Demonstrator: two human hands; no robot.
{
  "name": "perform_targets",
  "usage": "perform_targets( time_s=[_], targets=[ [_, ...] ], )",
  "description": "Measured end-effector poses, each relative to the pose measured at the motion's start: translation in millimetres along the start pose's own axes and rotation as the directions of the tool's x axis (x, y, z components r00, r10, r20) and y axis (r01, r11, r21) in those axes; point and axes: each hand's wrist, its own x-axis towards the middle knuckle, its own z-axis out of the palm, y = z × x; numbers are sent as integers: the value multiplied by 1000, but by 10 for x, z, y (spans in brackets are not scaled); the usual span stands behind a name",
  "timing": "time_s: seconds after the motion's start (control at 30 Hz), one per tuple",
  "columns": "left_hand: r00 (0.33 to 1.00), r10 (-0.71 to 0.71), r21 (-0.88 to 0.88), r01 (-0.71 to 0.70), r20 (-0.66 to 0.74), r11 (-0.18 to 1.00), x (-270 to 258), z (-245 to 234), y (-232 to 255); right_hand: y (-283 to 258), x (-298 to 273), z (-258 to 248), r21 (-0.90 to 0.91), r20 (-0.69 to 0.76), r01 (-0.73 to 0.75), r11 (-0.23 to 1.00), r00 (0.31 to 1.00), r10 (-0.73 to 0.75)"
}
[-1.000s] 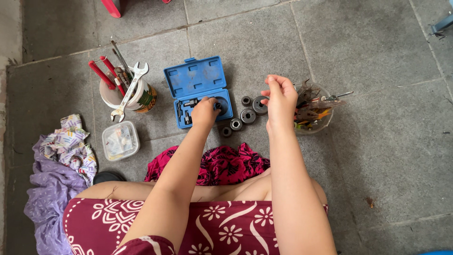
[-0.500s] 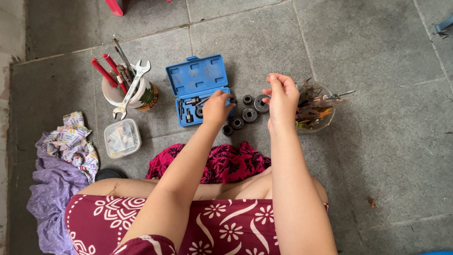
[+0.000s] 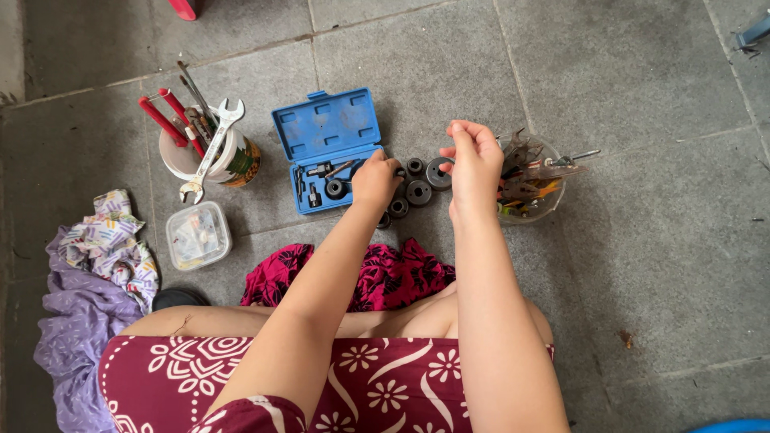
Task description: The person sits on the floor and removes metal drill bits and sockets from a blue plastic case, placing them on the floor. They then pick up the items and place them back into the case, repeating the process of removing and reinserting the tools.
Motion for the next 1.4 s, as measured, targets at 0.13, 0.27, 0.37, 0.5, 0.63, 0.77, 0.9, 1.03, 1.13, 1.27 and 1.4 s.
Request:
perform_targets(
  time_s=[0.13, 0.27, 0.37, 0.5, 0.63, 0.77, 0.9, 1.03, 1.13, 1.27, 1.4],
  targets=[
    [1000, -5, 8, 5, 14, 1000, 8, 87, -18, 0, -4, 11, -2, 9, 9, 1000, 1000, -9],
    [1000, 9, 30, -9, 11, 1000, 2, 119, 0, -9, -4, 15, -20, 10, 5, 1000, 1000, -5],
    [1000, 14, 70, -15, 19, 997, -2, 81, 29, -6, -10, 20, -20, 11, 4, 1000, 1000, -4],
    [999, -38, -12, 38, 39, 999, 16, -52, 6, -6, 0, 24, -11, 8, -4, 1000, 1000, 4],
    [995, -82, -85, 77, -64, 993, 86, -279, -266, 8, 0, 14, -14, 8, -1, 1000, 1000, 1],
    [989, -131, -27, 130, -65, 991, 63, -473, -606, 6, 0, 23, -22, 3, 2, 1000, 1000, -2],
    [990, -130, 93, 124, 54, 988, -18, -497, -762, 12, -6, 18, -35, -5, -3, 999, 1000, 3],
    [980, -142, 171, 117, 142, 978, -61, -378, -801, 35, -4, 11, -32, -2, 5, 999, 1000, -5],
    [983, -117, 229, 82, 145, 970, -71, -263, -817, 37, 0, 11, -35, -3, 2, 999, 1000, -2],
    [991, -85, 253, 56, 106, 966, -65, -154, -877, 33, 9, 20, -38, -1, 2, 999, 1000, -2],
    [995, -55, 259, 32, 81, 965, -61, -59, -935, 32, 12, 23, -35, 3, 5, 999, 1000, -5]
  ],
)
